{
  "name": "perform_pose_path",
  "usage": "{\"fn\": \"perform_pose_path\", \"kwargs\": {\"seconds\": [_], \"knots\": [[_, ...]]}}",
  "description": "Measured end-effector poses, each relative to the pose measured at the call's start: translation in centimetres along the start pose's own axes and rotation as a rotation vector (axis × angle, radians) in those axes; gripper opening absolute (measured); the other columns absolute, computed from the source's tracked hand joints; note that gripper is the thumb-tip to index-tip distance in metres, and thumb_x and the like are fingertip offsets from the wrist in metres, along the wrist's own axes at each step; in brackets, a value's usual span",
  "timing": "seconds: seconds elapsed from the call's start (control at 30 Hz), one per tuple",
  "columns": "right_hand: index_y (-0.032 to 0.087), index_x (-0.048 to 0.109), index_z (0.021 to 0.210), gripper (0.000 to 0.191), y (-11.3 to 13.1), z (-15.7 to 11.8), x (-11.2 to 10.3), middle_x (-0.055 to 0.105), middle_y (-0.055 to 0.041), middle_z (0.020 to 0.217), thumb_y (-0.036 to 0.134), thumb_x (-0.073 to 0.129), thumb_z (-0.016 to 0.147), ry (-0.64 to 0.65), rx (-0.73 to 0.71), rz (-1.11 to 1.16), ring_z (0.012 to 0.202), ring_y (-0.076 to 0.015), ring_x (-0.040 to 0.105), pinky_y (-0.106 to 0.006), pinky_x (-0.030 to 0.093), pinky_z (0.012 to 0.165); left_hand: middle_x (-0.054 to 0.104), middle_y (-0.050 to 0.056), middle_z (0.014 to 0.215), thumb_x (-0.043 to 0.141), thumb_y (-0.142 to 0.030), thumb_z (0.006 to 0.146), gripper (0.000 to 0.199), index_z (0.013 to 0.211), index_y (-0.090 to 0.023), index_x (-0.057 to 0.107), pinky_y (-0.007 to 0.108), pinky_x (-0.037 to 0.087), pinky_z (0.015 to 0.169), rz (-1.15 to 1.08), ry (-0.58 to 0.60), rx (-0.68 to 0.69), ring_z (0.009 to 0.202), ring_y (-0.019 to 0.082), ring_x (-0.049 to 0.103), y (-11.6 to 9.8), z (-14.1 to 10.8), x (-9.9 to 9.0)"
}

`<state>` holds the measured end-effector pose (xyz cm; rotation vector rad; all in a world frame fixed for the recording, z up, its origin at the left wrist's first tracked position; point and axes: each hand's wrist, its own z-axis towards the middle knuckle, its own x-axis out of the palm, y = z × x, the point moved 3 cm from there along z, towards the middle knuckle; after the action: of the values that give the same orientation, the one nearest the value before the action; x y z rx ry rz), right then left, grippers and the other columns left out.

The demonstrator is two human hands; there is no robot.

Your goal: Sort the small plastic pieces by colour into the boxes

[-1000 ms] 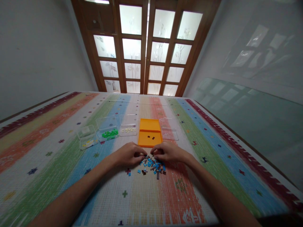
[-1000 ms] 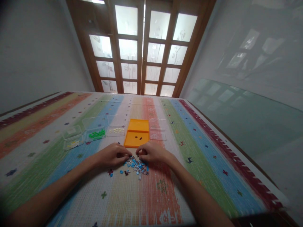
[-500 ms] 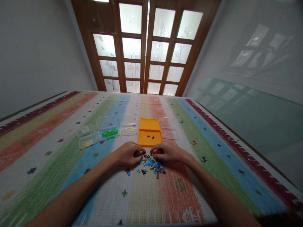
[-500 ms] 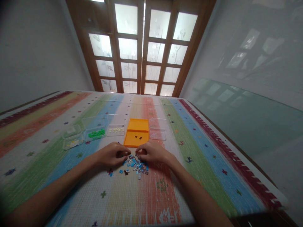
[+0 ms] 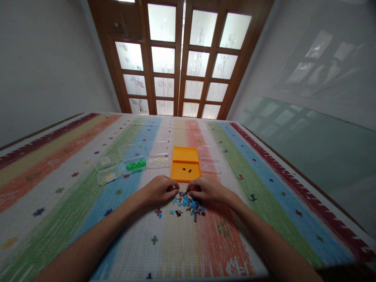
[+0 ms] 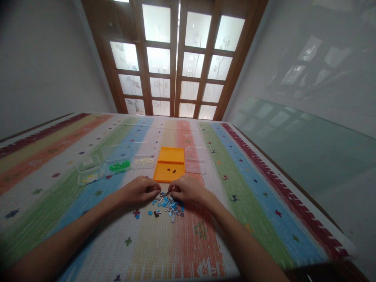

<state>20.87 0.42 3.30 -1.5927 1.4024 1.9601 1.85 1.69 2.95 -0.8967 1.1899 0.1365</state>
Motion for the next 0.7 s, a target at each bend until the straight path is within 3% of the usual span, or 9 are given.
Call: {"fn": "perform_pose_path", "kwargs": {"seconds": [0.13, 0.37, 0.5, 0.7], "knots": [[0.019, 0.078, 0.092, 0.019, 0.0, -0.2, -0.7, 0.072, -0.0018, 0.071, 0.013, 0.062, 0.082, -0.063, 0.009, 0.004, 0.06, -0.0111, 0.058, -0.022, 0.036, 0.058, 0.065, 0.001, 0.061, 0.052, -0.02, 0.085, 0.023, 0.085, -0.016, 0.075, 0.023, 0.035, 0.057, -0.014, -0.031, -0.031, 0.054, 0.01, 0.049, 0.1, 0.0, -0.1], [0.015, 0.078, 0.092, 0.018, -2.2, 0.3, -2.9, 0.064, 0.0001, 0.062, 0.015, 0.064, 0.081, -0.382, 0.094, 0.039, 0.054, -0.0095, 0.048, -0.022, 0.032, 0.056, 0.069, 0.003, 0.066, 0.056, -0.023, 0.087, 0.022, 0.091, -0.016, 0.076, 0.023, 0.04, 0.06, 0.025, -0.158, -0.022, 0.055, 0.01, 0.054, 1.1, 1.5, -1.4], [0.016, 0.08, 0.087, 0.017, -3.0, 1.5, -3.2, 0.067, -0.0016, 0.064, 0.013, 0.07, 0.074, -0.42, 0.206, 0.001, 0.057, -0.0109, 0.051, -0.023, 0.033, 0.056, 0.066, 0.001, 0.059, 0.058, -0.021, 0.086, 0.02, 0.089, -0.015, 0.077, 0.023, 0.044, 0.062, 0.101, -0.227, -0.122, 0.053, 0.011, 0.054, 1.3, 3.2, -2.3], [0.017, 0.082, 0.087, 0.02, -3.4, 2.5, -2.9, 0.066, -0.0015, 0.059, 0.013, 0.071, 0.071, -0.397, 0.328, -0.042, 0.053, -0.0112, 0.048, -0.024, 0.032, 0.055, 0.075, 0.006, 0.077, 0.059, -0.014, 0.08, 0.023, 0.091, -0.017, 0.079, 0.028, 0.051, 0.074, 0.242, -0.169, -0.274, 0.07, 0.017, 0.066, 1.4, 5.6, -2.3]]}}
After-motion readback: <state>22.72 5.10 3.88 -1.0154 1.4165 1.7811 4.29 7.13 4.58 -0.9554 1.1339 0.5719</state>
